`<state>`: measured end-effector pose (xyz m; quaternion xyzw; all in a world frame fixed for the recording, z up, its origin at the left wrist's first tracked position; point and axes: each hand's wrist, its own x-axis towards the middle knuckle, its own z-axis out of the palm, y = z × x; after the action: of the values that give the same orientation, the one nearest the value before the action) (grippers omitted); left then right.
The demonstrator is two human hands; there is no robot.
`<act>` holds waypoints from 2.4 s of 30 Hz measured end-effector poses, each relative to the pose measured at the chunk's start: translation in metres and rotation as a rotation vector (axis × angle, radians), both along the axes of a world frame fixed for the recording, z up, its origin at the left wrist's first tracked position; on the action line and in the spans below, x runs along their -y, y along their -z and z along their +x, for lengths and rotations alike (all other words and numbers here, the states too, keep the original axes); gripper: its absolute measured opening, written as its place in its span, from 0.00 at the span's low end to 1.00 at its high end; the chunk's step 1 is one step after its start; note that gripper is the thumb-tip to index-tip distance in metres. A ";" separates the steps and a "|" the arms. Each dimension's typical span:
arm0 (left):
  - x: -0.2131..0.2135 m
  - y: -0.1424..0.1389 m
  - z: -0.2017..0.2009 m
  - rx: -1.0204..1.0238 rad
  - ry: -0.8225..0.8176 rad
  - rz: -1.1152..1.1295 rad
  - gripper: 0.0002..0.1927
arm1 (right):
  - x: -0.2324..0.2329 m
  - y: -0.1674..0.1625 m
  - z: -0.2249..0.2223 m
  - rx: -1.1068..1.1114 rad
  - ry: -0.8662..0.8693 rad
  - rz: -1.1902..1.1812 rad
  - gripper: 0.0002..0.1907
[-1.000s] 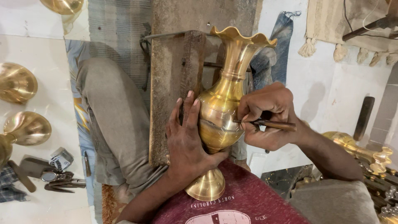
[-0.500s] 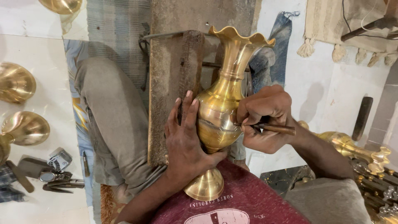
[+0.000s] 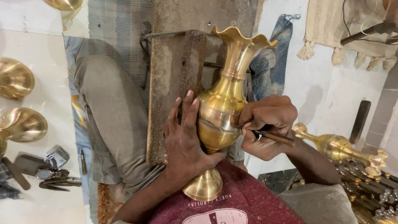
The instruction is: The person holds a brass vase steady on a wooden board and engraves a decorative pattern around its body using a small hand scriber. They rotate the vase to reach new areas, wrap a strap around it for grip, and use a wooden mallet with a punch tool near the base before resuming engraving.
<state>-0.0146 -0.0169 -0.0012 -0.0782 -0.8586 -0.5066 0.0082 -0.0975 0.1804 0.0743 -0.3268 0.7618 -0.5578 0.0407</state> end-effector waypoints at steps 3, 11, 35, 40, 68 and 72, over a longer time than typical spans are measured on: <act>-0.001 0.000 0.001 0.002 0.004 0.002 0.70 | 0.000 -0.002 0.003 -0.071 0.027 0.127 0.17; 0.000 -0.001 0.001 0.010 -0.002 0.002 0.70 | -0.004 0.002 0.015 -0.084 0.115 0.104 0.14; -0.005 -0.008 0.001 -0.026 -0.015 -0.039 0.71 | -0.017 0.089 0.054 0.581 0.988 -1.013 0.06; -0.004 -0.008 0.003 -0.079 0.014 -0.014 0.71 | -0.027 0.101 0.038 0.380 1.024 -0.669 0.08; 0.023 -0.072 -0.159 -0.492 -0.201 -0.452 0.07 | -0.014 -0.037 -0.081 0.664 0.983 -0.463 0.09; 0.027 -0.079 -0.172 -0.595 -0.372 -0.385 0.06 | -0.027 -0.045 -0.086 0.559 0.674 -0.676 0.09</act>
<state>-0.1866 -0.0441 0.0775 -0.0650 -0.8974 -0.2816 0.3334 -0.1831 0.2069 0.1193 0.1006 0.5631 -0.8189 -0.0464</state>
